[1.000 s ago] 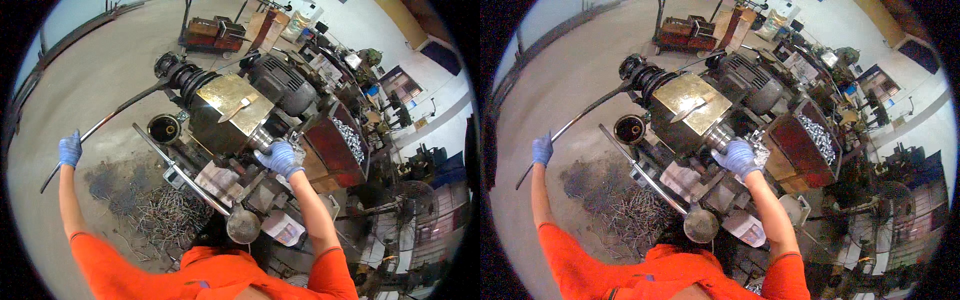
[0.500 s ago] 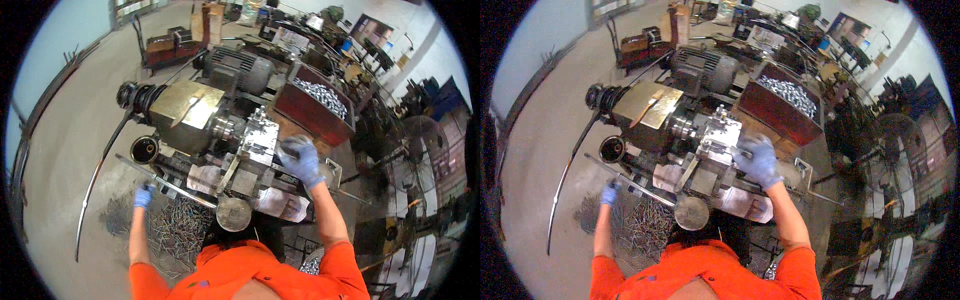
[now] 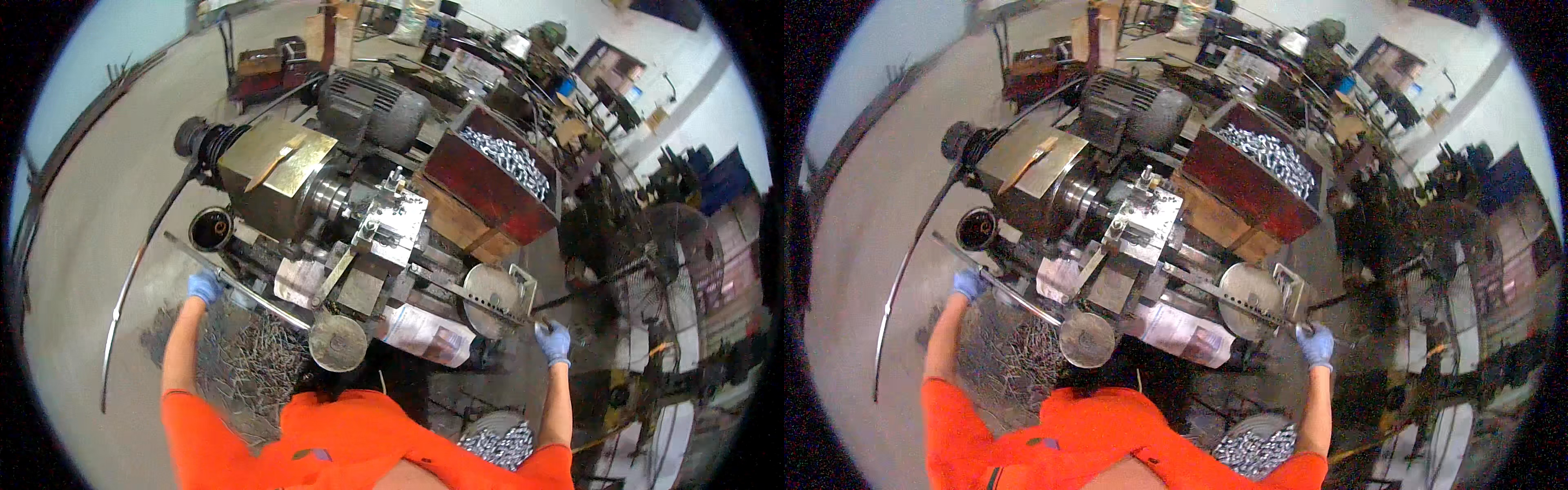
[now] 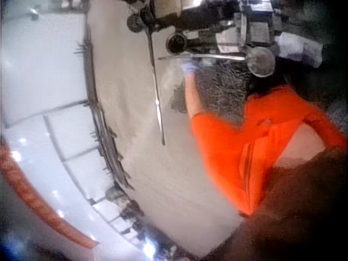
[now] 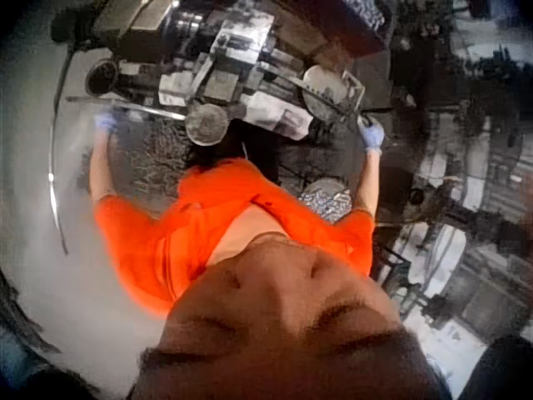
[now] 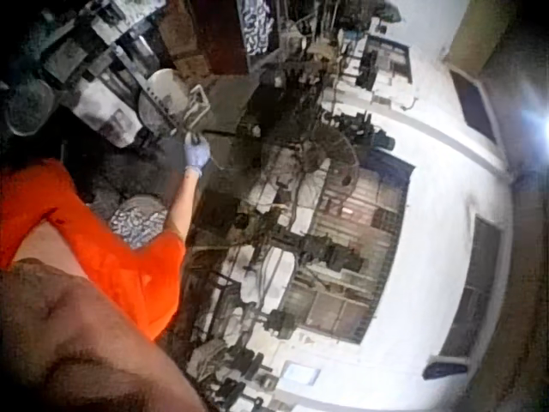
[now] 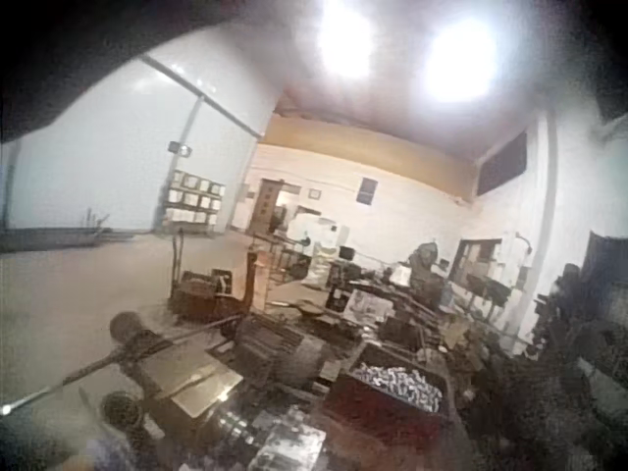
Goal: The person uses a lathe to machine metal components, using levers to control the machine and handling finished parts by hand.
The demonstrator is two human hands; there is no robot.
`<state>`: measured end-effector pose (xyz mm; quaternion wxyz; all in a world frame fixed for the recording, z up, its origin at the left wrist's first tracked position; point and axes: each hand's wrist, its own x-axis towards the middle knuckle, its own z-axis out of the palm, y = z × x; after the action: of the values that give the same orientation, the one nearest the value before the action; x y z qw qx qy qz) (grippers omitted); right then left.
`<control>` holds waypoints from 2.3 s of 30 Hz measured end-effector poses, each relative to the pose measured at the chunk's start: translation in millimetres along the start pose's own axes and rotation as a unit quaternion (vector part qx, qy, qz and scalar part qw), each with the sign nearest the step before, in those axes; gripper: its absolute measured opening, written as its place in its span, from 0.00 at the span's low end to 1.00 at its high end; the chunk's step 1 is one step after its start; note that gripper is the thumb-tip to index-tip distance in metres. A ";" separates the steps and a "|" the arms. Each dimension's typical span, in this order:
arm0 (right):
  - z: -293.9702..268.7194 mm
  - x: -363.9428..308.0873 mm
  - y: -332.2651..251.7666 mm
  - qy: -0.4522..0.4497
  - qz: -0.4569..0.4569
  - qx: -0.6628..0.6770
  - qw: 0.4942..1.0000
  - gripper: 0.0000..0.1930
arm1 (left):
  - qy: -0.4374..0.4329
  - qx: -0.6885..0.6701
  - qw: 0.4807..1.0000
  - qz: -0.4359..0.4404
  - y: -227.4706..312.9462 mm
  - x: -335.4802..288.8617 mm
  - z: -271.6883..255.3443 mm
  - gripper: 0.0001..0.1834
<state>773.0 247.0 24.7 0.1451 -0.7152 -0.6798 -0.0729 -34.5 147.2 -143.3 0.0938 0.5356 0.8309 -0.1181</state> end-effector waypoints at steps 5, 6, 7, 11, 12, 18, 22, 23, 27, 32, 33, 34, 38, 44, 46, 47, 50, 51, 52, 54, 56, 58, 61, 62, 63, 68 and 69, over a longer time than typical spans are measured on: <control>39.0 11.9 110.1 -0.101 0.023 -0.196 0.975 0.26 | 0.173 -0.198 0.964 -0.034 -28.8 -52.4 -61.4 0.16; 44.9 16.1 115.5 -0.119 0.053 -0.197 0.972 0.26 | 0.183 -0.223 0.956 -0.049 -19.3 -66.9 -88.6 0.16; 48.7 19.0 119.2 -0.137 0.085 -0.198 0.967 0.25 | 0.201 -0.249 0.946 -0.052 -10.9 -77.8 -109.1 0.16; 45.0 8.1 86.1 -0.144 0.133 -0.193 0.961 0.23 | 0.274 -0.302 0.913 -0.026 5.3 -86.3 -135.4 0.14; 43.8 0.3 80.5 -0.138 0.142 -0.193 0.961 0.22 | 0.293 -0.307 0.906 -0.008 10.0 -80.2 -134.1 0.14; 16.6 -125.6 66.9 -0.085 0.185 -0.080 0.976 0.23 | 0.144 -0.097 0.984 -0.038 54.7 -33.1 -107.7 0.18; -18.4 -245.0 139.0 -0.167 0.340 -0.161 0.911 0.26 | 0.252 -0.201 0.944 -0.075 52.6 -22.3 -104.1 0.17; -24.5 -274.7 157.1 -0.143 0.399 -0.159 0.892 0.26 | 0.255 -0.206 0.942 -0.078 51.7 -21.8 -104.9 0.17; -10.3 -322.2 188.9 -0.157 0.399 -0.196 0.882 0.22 | 0.242 -0.208 0.943 -0.093 53.7 -23.0 -112.2 0.16; -16.6 -317.4 158.0 -0.166 0.411 -0.150 0.884 0.22 | 0.234 -0.220 0.942 -0.095 52.2 -31.5 -121.5 0.15; -18.5 -315.9 158.7 -0.190 0.421 -0.149 0.874 0.23 | 0.229 -0.223 0.943 -0.093 52.1 -32.2 -122.0 0.15; -18.2 -320.0 165.1 -0.187 0.418 -0.167 0.873 0.23 | 0.227 -0.218 0.945 -0.092 54.4 -31.1 -123.3 0.15; -16.8 -316.5 151.4 -0.186 0.431 -0.174 0.865 0.22 | 0.231 -0.206 0.946 -0.096 54.3 -32.3 -125.2 0.14; -27.6 -315.5 135.8 -0.185 0.440 -0.162 0.863 0.22 | 0.223 -0.222 0.944 -0.095 56.7 -34.6 -127.8 0.14; -26.6 -315.6 136.9 -0.170 0.455 -0.164 0.858 0.22 | 0.230 -0.220 0.944 -0.091 57.1 -34.6 -126.8 0.14; -24.0 -319.4 143.6 -0.167 0.436 -0.168 0.868 0.22 | 0.234 -0.217 0.944 -0.088 56.6 -32.7 -124.1 0.14; -18.0 -328.1 156.0 -0.161 0.412 -0.171 0.880 0.22 | 0.223 -0.221 0.945 -0.091 58.1 -33.1 -126.4 0.14; -17.6 -328.3 156.7 -0.162 0.428 -0.169 0.873 0.22 | 0.216 -0.224 0.946 -0.094 58.9 -33.5 -127.8 0.14; -18.6 -325.6 150.5 -0.164 0.442 -0.165 0.866 0.22 | 0.216 -0.219 0.947 -0.093 57.8 -34.2 -128.1 0.14; -22.7 -317.9 136.8 -0.179 0.448 -0.168 0.860 0.22 | 0.215 -0.208 0.950 -0.091 55.4 -35.7 -127.1 0.14; -26.6 -317.9 133.8 -0.181 0.448 -0.171 0.859 0.21 | 0.238 -0.219 0.943 -0.083 54.2 -33.2 -121.0 0.14; -27.0 -322.6 135.9 -0.173 0.440 -0.170 0.865 0.21 | 0.244 -0.227 0.939 -0.080 55.7 -33.0 -121.2 0.14; -32.1 -321.2 126.1 -0.178 0.452 -0.191 0.853 0.22 | 0.235 -0.234 0.940 -0.086 59.3 -35.0 -125.0 0.15; -36.7 -314.4 114.6 -0.188 0.450 -0.183 0.854 0.22 | 0.237 -0.230 0.939 -0.091 56.2 -33.7 -122.1 0.15; -44.9 -304.6 101.9 -0.198 0.447 -0.176 0.854 0.22 | 0.239 -0.226 0.939 -0.096 54.5 -33.2 -119.7 0.15; -28.0 -324.2 117.4 -0.114 0.435 -0.214 0.867 0.19 | 0.246 -0.220 0.940 -0.081 55.1 -29.3 -119.3 0.16; -30.9 -318.6 108.5 -0.122 0.442 -0.209 0.864 0.19 | 0.255 -0.213 0.939 -0.083 52.9 -29.8 -117.0 0.17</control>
<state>862.9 -69.1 -53.8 -0.0744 -0.9575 -0.2733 -0.0538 22.5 177.1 -28.3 -0.0193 0.4441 0.8743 0.1952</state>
